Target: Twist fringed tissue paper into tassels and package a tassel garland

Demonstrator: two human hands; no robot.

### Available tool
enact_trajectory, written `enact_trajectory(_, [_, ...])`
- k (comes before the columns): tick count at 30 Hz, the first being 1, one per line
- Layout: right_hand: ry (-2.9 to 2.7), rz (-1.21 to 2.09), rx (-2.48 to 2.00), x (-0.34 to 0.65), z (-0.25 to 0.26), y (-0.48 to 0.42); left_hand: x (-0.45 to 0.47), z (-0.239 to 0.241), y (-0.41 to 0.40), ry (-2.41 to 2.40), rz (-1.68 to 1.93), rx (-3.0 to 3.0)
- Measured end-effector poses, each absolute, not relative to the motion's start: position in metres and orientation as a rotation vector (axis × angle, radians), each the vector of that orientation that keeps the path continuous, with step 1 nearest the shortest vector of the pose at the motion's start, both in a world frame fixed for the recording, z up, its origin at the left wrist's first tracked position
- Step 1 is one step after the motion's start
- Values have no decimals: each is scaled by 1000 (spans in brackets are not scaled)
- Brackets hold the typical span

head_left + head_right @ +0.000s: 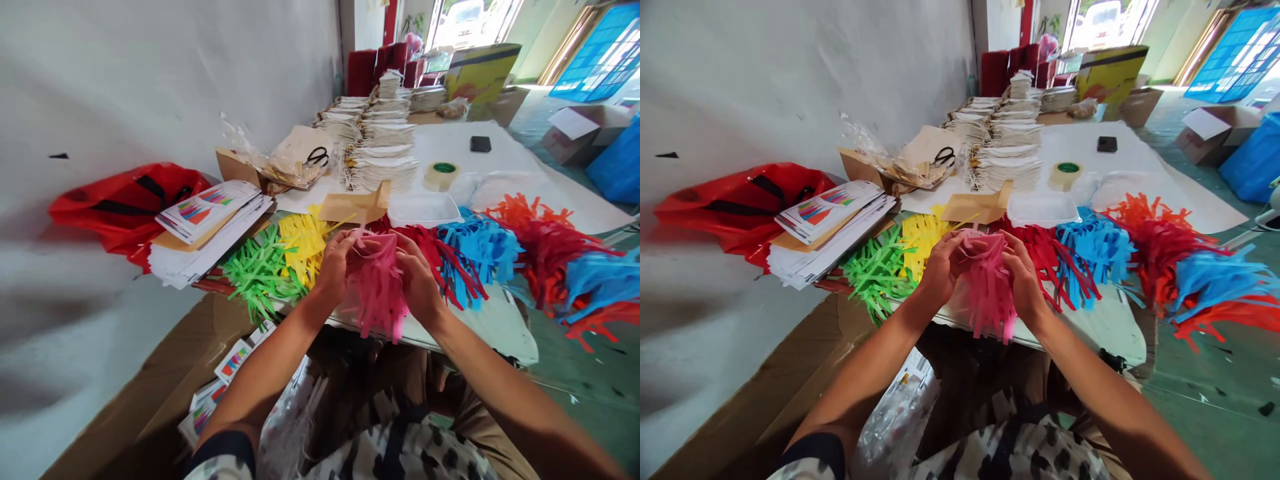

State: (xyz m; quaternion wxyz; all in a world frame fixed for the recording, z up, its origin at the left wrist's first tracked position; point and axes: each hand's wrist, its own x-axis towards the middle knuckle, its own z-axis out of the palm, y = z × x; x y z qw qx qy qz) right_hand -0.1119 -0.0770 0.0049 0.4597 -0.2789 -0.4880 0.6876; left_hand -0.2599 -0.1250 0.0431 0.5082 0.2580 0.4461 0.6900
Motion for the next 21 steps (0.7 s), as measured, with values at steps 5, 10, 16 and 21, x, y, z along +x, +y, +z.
enact_trajectory(5, [-1234,1699,-701,-110,2,-74,-262,29,-131,957,1741,511])
enact_trajectory(10, [-1410,1553,-638,-108,8,-81,-256,26,-143,925,1777,535])
enact_trajectory(16, [-1482,1333,-823,-110,4,-80,-241,22,-159,976,1811,594])
enact_trajectory(21, [-1496,1454,-699,-103,4,-76,-262,25,-166,1094,1839,633])
